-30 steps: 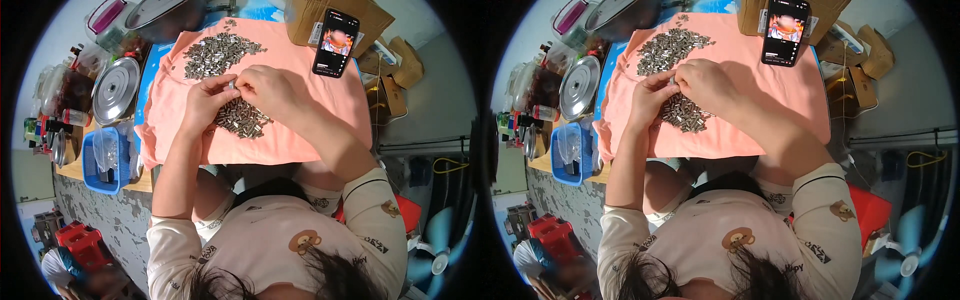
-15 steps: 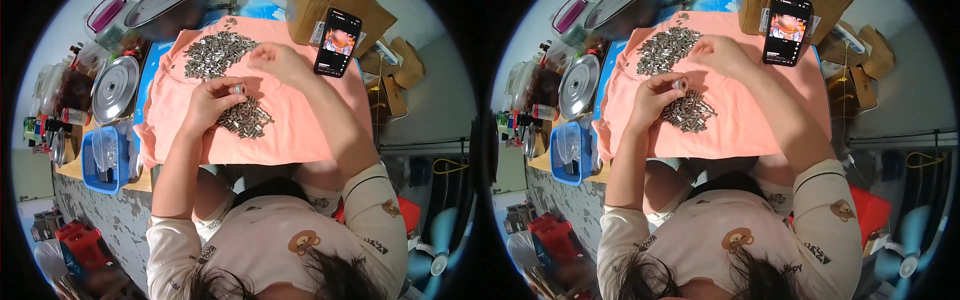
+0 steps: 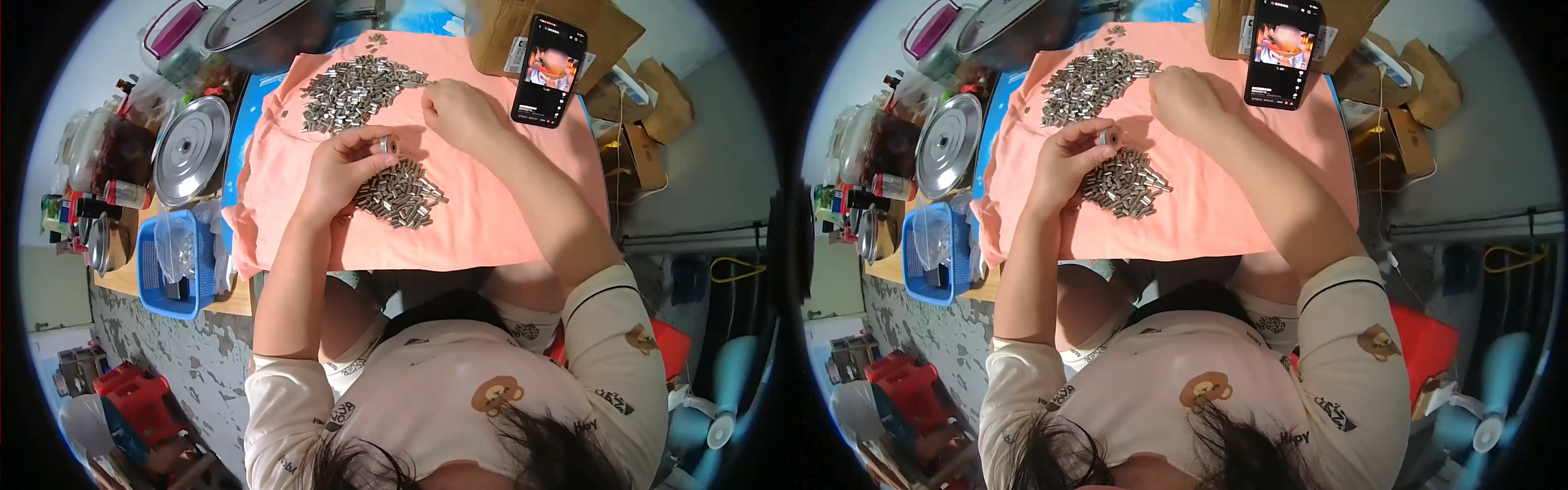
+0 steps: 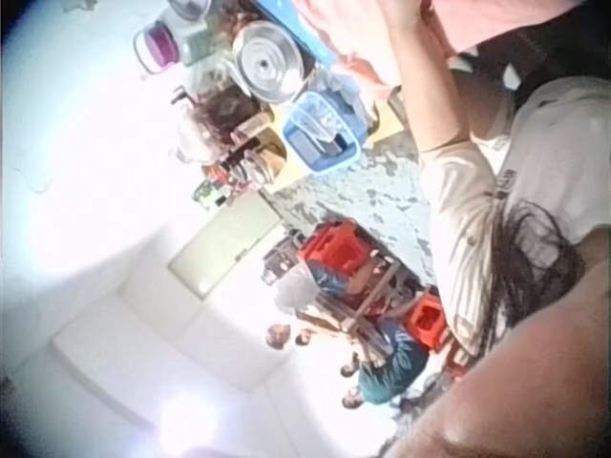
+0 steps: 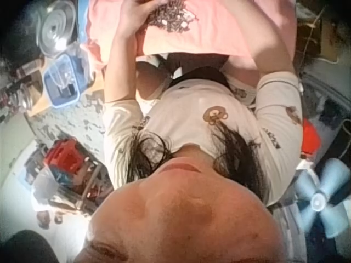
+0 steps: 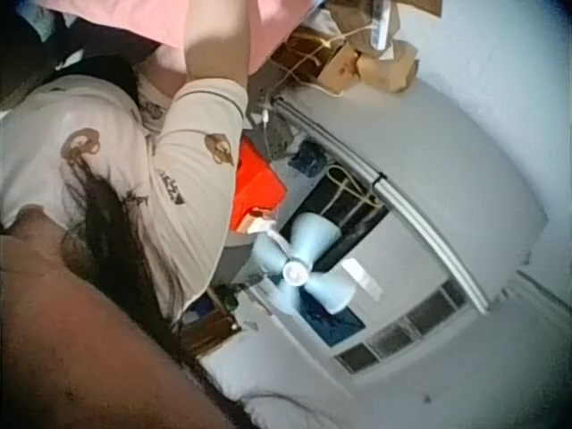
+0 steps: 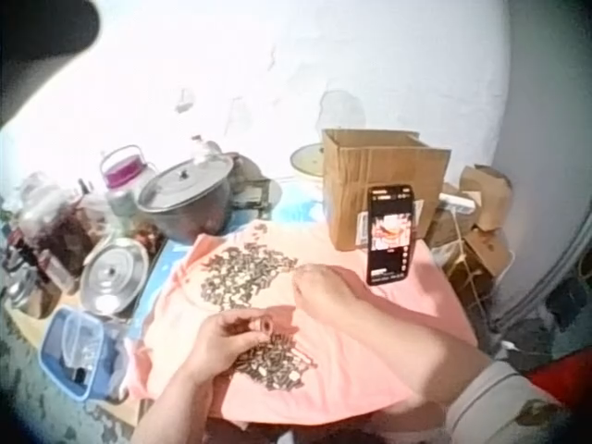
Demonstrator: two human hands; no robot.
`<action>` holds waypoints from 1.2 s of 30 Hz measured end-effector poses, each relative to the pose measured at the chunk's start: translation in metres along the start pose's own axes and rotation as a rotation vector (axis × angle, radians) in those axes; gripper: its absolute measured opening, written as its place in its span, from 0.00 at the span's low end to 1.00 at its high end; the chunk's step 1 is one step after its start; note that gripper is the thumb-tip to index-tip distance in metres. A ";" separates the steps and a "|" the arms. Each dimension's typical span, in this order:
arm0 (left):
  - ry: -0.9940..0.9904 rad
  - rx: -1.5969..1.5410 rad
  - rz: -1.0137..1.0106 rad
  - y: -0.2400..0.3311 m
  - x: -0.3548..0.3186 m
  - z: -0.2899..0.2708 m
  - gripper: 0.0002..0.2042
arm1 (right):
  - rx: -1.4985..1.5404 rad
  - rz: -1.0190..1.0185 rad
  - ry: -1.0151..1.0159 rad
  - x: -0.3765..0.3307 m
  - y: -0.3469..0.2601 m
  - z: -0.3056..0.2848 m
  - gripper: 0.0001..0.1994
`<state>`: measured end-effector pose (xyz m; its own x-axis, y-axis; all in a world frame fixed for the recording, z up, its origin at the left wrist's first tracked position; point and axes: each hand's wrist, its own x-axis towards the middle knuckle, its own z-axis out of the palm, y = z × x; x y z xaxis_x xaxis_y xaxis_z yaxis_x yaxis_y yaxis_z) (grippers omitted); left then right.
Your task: Sorting small metal hardware components into a container.
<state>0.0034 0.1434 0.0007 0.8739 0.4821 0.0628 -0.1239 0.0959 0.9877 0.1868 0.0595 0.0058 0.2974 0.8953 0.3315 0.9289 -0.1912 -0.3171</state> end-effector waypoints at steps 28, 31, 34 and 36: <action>0.049 0.028 -0.037 0.002 -0.002 0.002 0.15 | 1.010 0.129 -0.328 -0.016 -0.023 0.000 0.04; 0.011 0.009 -0.042 0.004 -0.002 0.001 0.15 | 0.979 0.078 -0.392 -0.005 -0.014 -0.011 0.05; 0.002 0.015 -0.009 -0.001 -0.001 0.003 0.14 | 0.441 0.176 -0.065 0.018 0.007 -0.005 0.07; 0.003 0.032 -0.019 0.003 -0.002 0.004 0.14 | 0.253 0.098 0.079 0.024 0.015 0.018 0.07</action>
<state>0.0036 0.1390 0.0041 0.8744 0.4833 0.0435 -0.0919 0.0768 0.9928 0.2039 0.0853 -0.0070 0.4088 0.8416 0.3531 0.8132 -0.1603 -0.5594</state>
